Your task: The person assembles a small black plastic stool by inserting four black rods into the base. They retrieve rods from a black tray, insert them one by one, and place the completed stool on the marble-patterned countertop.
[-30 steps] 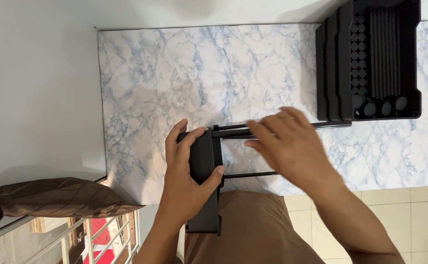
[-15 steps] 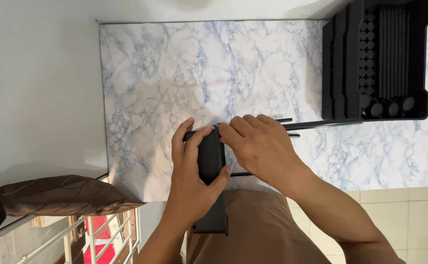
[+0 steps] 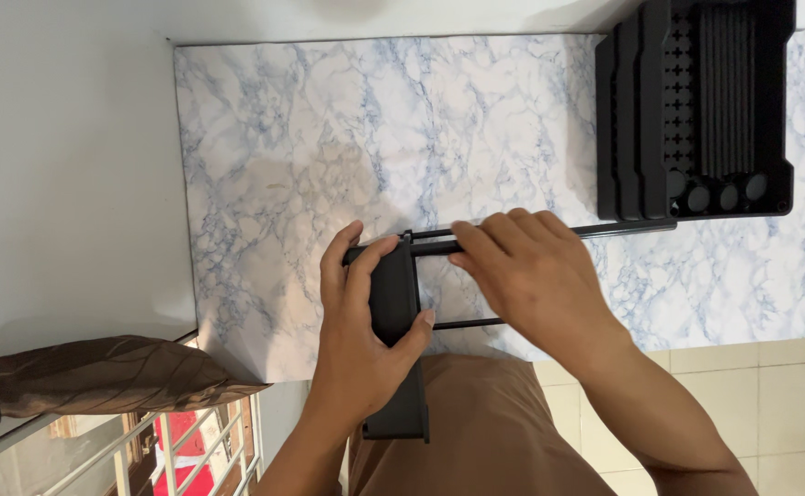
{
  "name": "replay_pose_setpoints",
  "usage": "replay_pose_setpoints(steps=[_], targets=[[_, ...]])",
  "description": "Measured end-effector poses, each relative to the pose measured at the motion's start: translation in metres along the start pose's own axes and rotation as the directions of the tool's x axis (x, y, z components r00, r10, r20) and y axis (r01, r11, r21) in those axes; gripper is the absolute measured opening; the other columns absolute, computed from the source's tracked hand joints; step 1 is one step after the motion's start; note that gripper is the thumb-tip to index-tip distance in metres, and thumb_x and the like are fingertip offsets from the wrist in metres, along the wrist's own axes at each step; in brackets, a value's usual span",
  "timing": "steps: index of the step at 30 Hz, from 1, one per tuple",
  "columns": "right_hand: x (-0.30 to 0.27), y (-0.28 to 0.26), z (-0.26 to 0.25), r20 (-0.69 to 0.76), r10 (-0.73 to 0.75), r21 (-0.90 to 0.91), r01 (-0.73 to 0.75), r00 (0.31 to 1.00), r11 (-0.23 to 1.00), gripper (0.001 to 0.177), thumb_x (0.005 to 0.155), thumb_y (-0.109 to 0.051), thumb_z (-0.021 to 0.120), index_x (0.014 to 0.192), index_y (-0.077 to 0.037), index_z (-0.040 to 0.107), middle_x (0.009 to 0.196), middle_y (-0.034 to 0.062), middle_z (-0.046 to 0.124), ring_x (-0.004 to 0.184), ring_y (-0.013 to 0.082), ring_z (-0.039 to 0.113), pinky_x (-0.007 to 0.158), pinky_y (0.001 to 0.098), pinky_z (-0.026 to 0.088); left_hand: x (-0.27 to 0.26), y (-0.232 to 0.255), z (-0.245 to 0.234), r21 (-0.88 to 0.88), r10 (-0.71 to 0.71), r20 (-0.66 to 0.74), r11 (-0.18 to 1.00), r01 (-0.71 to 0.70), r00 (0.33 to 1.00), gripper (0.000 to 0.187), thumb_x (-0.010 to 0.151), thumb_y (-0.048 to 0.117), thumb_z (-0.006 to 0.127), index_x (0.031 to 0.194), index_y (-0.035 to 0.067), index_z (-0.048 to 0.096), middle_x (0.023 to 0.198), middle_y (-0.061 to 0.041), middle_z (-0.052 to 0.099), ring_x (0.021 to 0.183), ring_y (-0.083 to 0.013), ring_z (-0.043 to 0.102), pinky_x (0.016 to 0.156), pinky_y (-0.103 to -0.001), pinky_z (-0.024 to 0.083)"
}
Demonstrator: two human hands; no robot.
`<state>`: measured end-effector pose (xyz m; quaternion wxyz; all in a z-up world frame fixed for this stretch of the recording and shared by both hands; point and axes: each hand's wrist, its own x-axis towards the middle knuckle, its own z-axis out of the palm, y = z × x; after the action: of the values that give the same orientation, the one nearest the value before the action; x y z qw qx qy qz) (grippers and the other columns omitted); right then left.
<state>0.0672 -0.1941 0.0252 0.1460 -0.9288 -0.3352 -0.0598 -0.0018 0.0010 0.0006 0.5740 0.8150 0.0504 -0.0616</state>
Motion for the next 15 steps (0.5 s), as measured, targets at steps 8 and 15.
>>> replay_pose_setpoints(steps=[8, 15], targets=[[-0.002, 0.007, 0.004, 0.035, 0.04, -0.01, -0.04, 0.999, 0.999, 0.016, 0.091, -0.021, 0.078, 0.098, -0.008, 0.071, 0.078, 0.0028, 0.061, 0.073, 0.0206, 0.06, 0.066, 0.0368, 0.045, 0.001, 0.001, 0.0, 0.023, 0.004, -0.01, 1.0, -0.004, 1.0, 0.074, 0.076, 0.01, 0.081, 0.143, 0.01, 0.05, 0.16, -0.017, 0.028, 0.145, -0.0369, 0.04, 0.112, -0.045, 0.044], [-0.013, 0.016, 0.001, -0.054, 0.018, 0.013, -0.017, 0.998, 1.0, 0.025, 0.09, -0.021, 0.079, 0.109, -0.004, 0.073, 0.086, 0.005, 0.067, 0.079, 0.0212, 0.063, 0.073, 0.0357, 0.047, 0.001, 0.003, 0.0, 0.018, -0.026, -0.016, 0.999, 0.026, 1.0, 0.075, 0.073, 0.008, 0.081, 0.141, 0.011, 0.05, 0.159, -0.015, 0.028, 0.146, -0.0366, 0.038, 0.112, -0.045, 0.044]])
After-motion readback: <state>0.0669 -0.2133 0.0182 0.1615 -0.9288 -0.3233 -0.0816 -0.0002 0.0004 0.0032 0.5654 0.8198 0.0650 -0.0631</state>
